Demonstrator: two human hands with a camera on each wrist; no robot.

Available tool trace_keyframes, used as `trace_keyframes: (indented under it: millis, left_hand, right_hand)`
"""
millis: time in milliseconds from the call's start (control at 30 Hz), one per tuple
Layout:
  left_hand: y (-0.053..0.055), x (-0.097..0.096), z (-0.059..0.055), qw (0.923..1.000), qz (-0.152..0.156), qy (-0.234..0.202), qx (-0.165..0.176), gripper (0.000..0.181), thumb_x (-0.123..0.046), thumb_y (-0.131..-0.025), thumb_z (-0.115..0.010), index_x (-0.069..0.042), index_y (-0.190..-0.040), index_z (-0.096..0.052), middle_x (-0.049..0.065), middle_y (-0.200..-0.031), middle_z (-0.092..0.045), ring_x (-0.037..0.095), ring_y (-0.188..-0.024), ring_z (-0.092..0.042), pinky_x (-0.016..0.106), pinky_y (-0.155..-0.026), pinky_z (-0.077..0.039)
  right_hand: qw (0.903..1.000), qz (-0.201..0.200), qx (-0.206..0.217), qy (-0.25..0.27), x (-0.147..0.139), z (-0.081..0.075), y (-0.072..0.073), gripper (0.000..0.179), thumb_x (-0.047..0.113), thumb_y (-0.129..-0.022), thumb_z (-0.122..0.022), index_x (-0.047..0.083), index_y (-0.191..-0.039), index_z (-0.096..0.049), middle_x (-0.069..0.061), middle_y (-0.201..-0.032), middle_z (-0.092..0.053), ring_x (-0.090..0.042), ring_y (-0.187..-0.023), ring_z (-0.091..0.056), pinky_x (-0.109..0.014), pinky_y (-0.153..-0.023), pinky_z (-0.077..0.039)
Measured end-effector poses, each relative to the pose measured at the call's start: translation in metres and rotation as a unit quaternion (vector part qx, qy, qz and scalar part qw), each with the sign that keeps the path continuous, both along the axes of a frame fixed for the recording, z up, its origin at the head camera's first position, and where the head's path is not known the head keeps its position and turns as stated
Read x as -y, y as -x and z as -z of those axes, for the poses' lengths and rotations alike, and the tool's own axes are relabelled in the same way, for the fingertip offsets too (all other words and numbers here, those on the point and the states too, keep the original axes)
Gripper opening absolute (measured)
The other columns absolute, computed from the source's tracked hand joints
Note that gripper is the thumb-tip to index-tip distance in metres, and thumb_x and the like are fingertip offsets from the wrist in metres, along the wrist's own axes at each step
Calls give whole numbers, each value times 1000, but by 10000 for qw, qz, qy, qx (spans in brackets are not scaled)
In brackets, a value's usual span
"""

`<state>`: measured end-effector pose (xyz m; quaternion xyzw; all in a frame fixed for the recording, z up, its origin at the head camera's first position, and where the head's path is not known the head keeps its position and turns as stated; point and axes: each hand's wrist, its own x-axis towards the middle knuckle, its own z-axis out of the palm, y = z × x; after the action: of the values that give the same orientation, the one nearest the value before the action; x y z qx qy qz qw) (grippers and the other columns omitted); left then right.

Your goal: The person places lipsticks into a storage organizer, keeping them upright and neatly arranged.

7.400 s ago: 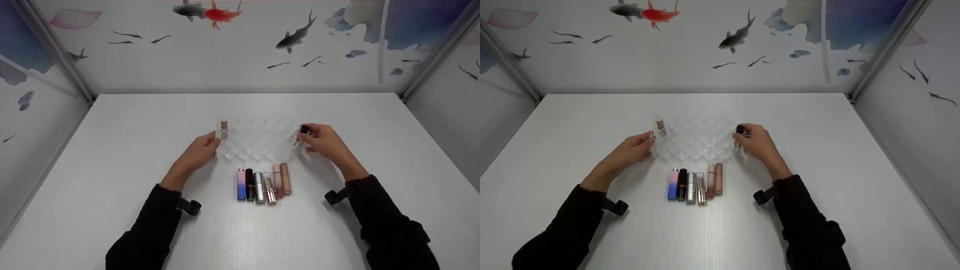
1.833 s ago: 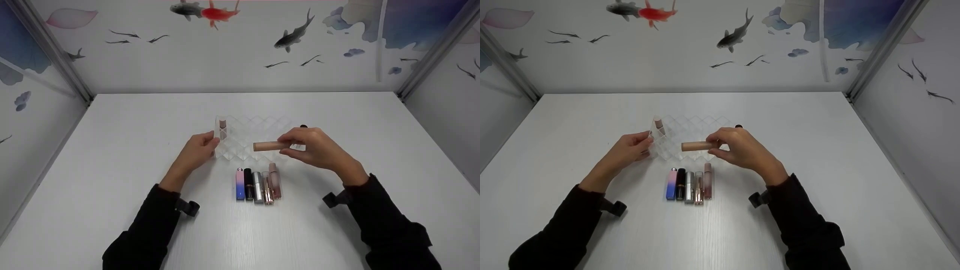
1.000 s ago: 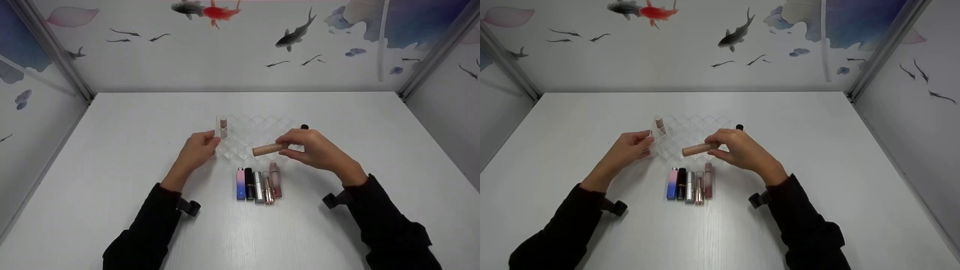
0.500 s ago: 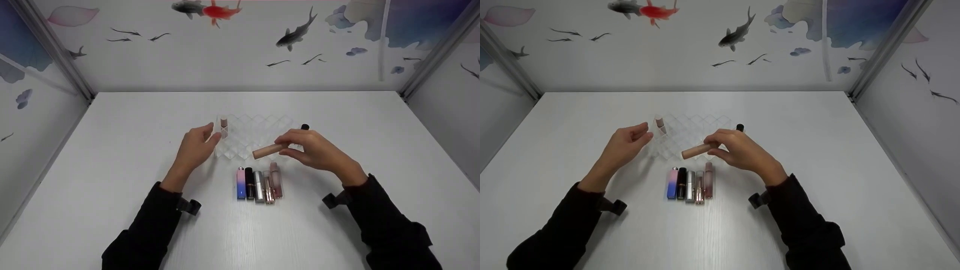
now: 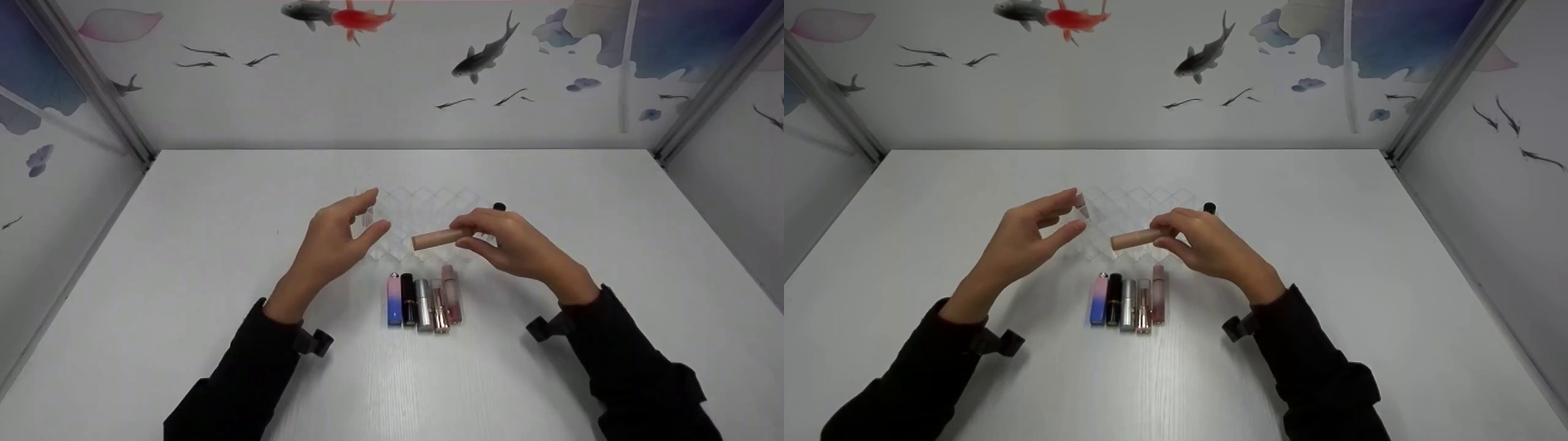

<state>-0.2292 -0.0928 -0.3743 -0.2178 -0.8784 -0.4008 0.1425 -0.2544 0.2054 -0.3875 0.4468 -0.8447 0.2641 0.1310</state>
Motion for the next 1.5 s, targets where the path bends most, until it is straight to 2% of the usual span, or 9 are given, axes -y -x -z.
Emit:
trace_keyframes:
  millis: [133, 300, 567, 967, 1200, 1333, 1500]
  left_hand:
    - [-9, -11, -1, 9986, 194, 327, -371, 57, -37, -82, -72, -12, -130, -57, 2, -116, -68, 14, -103, -64, 33, -88, -52]
    - [-16, -24, 3, 9948, 321, 770, -585, 57, -40, -79, -74, -11, -126, -60, 1, -110, -69, 15, -100, -64, 31, -84, -52]
    - [-19, -32, 6, 9954, 293, 658, -632, 37, -29, -82, -73, -13, -115, -67, 0, -102, -71, 14, -89, -66, 29, -75, -53]
    - [-19, -33, 6, 9964, 279, 635, -486, 25, -25, -82, -73, -13, -105, -71, 0, -97, -72, 15, -84, -68, 27, -72, -53]
    - [-20, -31, 2, 9971, 224, 587, -425, 24, -24, -84, -71, -12, -104, -70, 0, -98, -72, 13, -80, -67, 26, -71, -52]
    - [-19, -28, -1, 9974, 198, 593, -370, 23, -24, -85, -70, -12, -105, -69, -1, -97, -72, 11, -77, -66, 26, -70, -51]
    - [-18, -27, -2, 9982, 291, 497, -138, 24, -24, -85, -70, -12, -106, -70, -1, -96, -72, 10, -74, -65, 24, -66, -50]
  right_hand:
    - [9998, -80, 47, 157, 1, -1, -1, 24, 14, -88, -67, 11, -111, -64, 6, -94, -66, -5, -78, -56, -22, -69, -48]
    - [9995, -105, 124, 259, 3, 0, -1, 24, 16, -89, -65, 12, -112, -64, 7, -96, -68, -4, -81, -60, -23, -73, -50]
    - [9993, -129, 187, 286, 5, 1, -2, 25, 17, -90, -63, 11, -114, -63, 4, -99, -69, -7, -86, -64, -25, -75, -51]
    - [9984, -283, 212, 448, 7, 2, -2, 26, 14, -89, -65, 11, -114, -64, 3, -98, -69, -8, -86, -64, -22, -73, -49]
    - [9949, -491, -28, 886, 8, 1, 1, 30, 9, -82, -71, 11, -112, -67, 1, -97, -68, -10, -80, -64, -15, -70, -48]
    - [9942, -366, -25, 1012, 7, 1, 1, 33, 8, -81, -72, 13, -113, -66, 2, -101, -67, -10, -80, -65, -12, -72, -48]
    - [9948, -169, -99, 996, 7, 0, 1, 31, 10, -82, -72, 15, -112, -65, 4, -101, -67, -9, -83, -66, -14, -71, -47]
